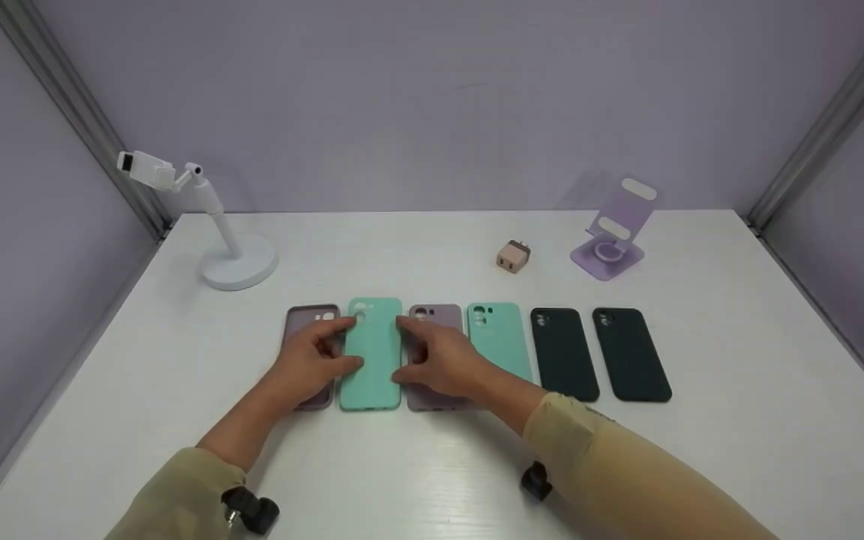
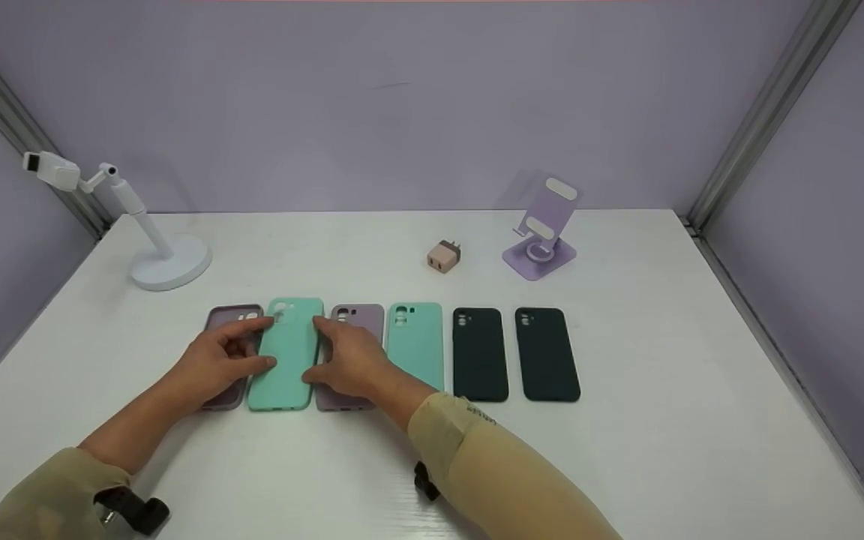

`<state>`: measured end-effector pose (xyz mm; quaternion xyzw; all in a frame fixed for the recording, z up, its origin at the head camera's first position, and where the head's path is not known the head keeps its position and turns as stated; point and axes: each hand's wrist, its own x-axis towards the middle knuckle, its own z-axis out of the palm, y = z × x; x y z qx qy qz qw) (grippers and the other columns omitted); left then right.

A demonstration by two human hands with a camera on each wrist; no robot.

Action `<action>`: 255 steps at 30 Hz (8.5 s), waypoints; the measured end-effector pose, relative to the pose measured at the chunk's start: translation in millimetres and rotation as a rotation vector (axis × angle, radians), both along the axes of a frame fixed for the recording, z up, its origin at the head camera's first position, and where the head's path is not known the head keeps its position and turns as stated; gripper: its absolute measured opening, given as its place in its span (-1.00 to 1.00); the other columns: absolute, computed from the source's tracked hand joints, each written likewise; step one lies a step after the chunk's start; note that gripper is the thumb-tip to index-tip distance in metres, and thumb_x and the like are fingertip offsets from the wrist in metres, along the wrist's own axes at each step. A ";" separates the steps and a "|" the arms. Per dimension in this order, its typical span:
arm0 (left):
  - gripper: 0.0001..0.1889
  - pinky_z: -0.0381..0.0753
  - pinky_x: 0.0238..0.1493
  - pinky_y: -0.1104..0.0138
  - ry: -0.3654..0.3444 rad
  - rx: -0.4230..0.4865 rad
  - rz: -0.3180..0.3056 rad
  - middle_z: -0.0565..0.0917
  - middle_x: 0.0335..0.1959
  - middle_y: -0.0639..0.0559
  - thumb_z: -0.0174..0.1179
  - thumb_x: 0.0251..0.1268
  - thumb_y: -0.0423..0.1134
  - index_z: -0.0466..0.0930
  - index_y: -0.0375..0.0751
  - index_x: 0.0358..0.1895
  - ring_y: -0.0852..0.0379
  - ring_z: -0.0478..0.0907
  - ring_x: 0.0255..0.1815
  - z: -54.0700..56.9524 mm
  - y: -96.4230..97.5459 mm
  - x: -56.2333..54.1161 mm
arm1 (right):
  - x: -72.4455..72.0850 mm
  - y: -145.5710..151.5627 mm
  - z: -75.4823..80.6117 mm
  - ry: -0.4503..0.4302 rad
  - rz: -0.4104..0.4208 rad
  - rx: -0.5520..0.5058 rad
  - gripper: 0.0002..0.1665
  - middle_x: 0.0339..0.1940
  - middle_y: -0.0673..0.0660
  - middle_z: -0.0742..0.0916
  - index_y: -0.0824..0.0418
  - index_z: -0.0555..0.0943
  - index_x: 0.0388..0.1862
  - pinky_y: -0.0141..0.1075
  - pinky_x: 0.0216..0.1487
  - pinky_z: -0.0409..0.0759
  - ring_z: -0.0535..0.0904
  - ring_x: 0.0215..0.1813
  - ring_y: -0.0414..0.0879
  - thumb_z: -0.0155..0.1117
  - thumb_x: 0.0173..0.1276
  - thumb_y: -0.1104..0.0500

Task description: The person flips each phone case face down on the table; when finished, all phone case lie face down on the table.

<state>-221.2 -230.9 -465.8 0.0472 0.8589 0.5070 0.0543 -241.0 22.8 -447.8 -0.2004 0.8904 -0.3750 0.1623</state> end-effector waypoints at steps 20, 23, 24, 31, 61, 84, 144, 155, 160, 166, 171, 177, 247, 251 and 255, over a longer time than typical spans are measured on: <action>-0.36 0.52 -0.06 0.29 -0.062 -0.014 0.047 0.59 0.09 -0.12 0.42 0.42 -0.25 0.49 -0.11 0.53 0.02 0.47 -0.05 8.4 1.9 0.0 | -1.4 0.7 1.4 -0.027 -0.015 -0.027 0.04 0.22 -0.01 0.68 -0.05 0.26 0.73 -0.22 0.19 0.54 0.53 0.11 -0.12 0.58 0.38 0.01; -0.39 0.57 0.04 0.29 -0.088 0.003 0.053 0.55 0.35 -0.12 0.38 0.47 -0.19 0.48 -0.11 0.54 -0.01 0.50 0.09 15.2 1.4 -1.9 | -3.5 2.3 3.2 -0.060 -0.046 -0.082 -0.02 0.46 -0.03 0.60 -0.09 0.28 0.72 -0.18 0.24 0.58 0.56 0.18 -0.12 0.54 0.42 0.01; -0.39 0.59 0.06 0.28 -0.091 0.011 0.056 0.52 0.41 -0.11 0.37 0.48 -0.18 0.48 -0.11 0.54 -0.02 0.51 0.13 17.4 0.6 -2.5 | -4.3 2.9 4.0 -0.070 -0.056 -0.099 -0.04 0.53 -0.06 0.56 -0.10 0.29 0.71 -0.18 0.26 0.58 0.56 0.22 -0.13 0.53 0.43 0.01; -0.41 0.62 0.05 0.35 -0.049 0.042 0.083 0.55 0.40 -0.16 0.35 0.49 -0.20 0.48 -0.14 0.53 -0.04 0.55 0.21 32.0 -13.8 -1.8 | -4.3 2.3 12.3 -0.058 -0.074 -0.223 -0.14 0.46 0.00 0.62 0.00 0.35 0.68 -0.23 0.01 0.70 0.63 0.15 -0.07 0.47 0.49 0.07; -0.34 0.56 -0.03 0.32 -0.090 -0.073 0.129 0.44 0.44 -0.20 0.36 0.50 -0.10 0.41 -0.09 0.59 -0.07 0.42 0.19 5.6 -85.2 5.4 | 0.3 -85.7 6.5 -0.057 -0.058 -0.224 -0.23 0.08 0.02 0.74 0.05 0.49 0.58 -0.28 0.09 0.63 0.62 0.05 -0.16 0.53 0.43 0.16; -0.36 0.46 0.00 0.33 -0.019 -0.130 0.093 0.52 0.15 -0.15 0.45 0.41 -0.14 0.52 -0.17 0.50 -0.01 0.44 0.01 0.4 -87.7 9.0 | 2.0 -90.4 -2.7 0.066 0.055 0.041 -0.23 0.20 -0.01 0.65 -0.01 0.57 0.52 -0.30 0.28 0.52 0.56 0.17 -0.16 0.60 0.36 -0.02; -0.36 0.63 0.02 0.42 -0.084 0.138 0.056 0.46 0.46 -0.23 0.35 0.49 -0.25 0.42 -0.20 0.57 0.08 0.65 0.14 35.8 -66.7 2.7 | -1.7 -91.4 4.2 0.210 0.147 0.127 -0.29 0.35 0.01 0.65 0.02 0.60 0.48 -0.27 0.41 0.47 0.56 0.36 -0.13 0.58 0.37 0.08; -0.37 0.64 0.03 0.41 -0.080 0.133 0.054 0.47 0.46 -0.21 0.34 0.51 -0.22 0.42 -0.16 0.58 0.02 0.63 0.17 36.4 -61.8 3.4 | -10.5 -87.0 11.0 -0.113 0.125 -0.121 -0.36 0.09 -0.12 0.78 -0.03 0.59 0.49 -0.28 0.23 0.61 0.64 0.18 -0.26 0.47 0.46 0.21; -0.36 0.65 0.04 0.40 -0.070 0.131 0.031 0.46 0.46 -0.23 0.33 0.51 -0.23 0.39 -0.18 0.59 0.00 0.64 0.16 40.6 -58.6 5.5 | -13.0 -81.2 13.2 -0.309 0.107 -0.351 -0.38 0.09 -0.05 0.81 0.02 0.52 0.54 -0.17 0.19 0.65 0.72 0.12 -0.19 0.37 0.55 0.18; -0.33 0.68 0.05 0.35 -0.072 0.129 0.020 0.48 0.42 -0.20 0.33 0.50 -0.25 0.36 -0.07 0.62 -0.04 0.64 0.16 43.9 -53.6 8.6 | -13.2 -76.0 14.3 -0.468 0.040 -0.536 -0.29 0.04 0.06 0.83 -0.02 0.42 0.62 -0.17 0.07 0.63 0.74 0.02 -0.05 0.37 0.55 0.10; -0.29 0.68 0.07 0.29 -0.078 0.189 -0.012 0.46 0.46 -0.19 0.37 0.49 -0.21 0.33 -0.12 0.63 -0.02 0.64 0.20 44.5 -50.6 10.8 | -12.6 -71.3 14.3 -0.539 0.018 -0.639 -0.23 0.06 0.09 0.83 -0.09 0.39 0.65 -0.17 0.15 0.65 0.76 0.09 -0.01 0.40 0.52 0.09; -0.32 0.66 0.07 0.29 -0.083 0.221 -0.062 0.43 0.49 -0.16 0.38 0.49 -0.18 0.38 -0.15 0.59 0.00 0.64 0.19 42.3 -46.2 11.2 | -12.1 -64.1 13.8 -0.578 0.010 -0.687 -0.22 0.08 0.08 0.83 -0.14 0.38 0.66 -0.13 0.21 0.66 0.76 0.15 0.08 0.38 0.53 0.13; -0.36 0.60 0.16 0.17 -0.198 0.156 -0.005 0.43 0.52 -0.09 0.38 0.48 0.00 0.47 0.06 0.56 -0.11 0.50 0.39 21.8 -39.9 13.1 | -9.7 -47.3 15.6 -0.530 -0.151 -0.694 -0.13 0.15 0.03 0.78 -0.27 0.39 0.61 -0.16 0.07 0.64 0.72 -0.04 0.03 0.49 0.36 0.05; -0.40 0.57 0.34 0.12 -0.216 0.227 0.019 0.42 0.52 -0.13 0.36 0.52 -0.10 0.47 0.02 0.55 -0.13 0.45 0.44 21.4 -41.1 12.8 | -8.8 -48.3 17.5 -0.535 -0.164 -0.715 -0.16 0.17 0.04 0.77 -0.27 0.42 0.58 -0.16 0.06 0.65 0.71 -0.05 0.04 0.50 0.37 0.08; -0.44 0.57 0.33 0.20 -0.180 0.228 0.059 0.45 0.48 -0.15 0.34 0.53 -0.15 0.50 -0.06 0.53 -0.13 0.46 0.43 21.1 -45.6 11.5 | -7.8 -52.4 17.8 -0.521 -0.183 -0.720 -0.19 0.12 0.06 0.79 -0.21 0.45 0.57 -0.18 0.03 0.69 0.73 -0.09 0.03 0.53 0.40 0.12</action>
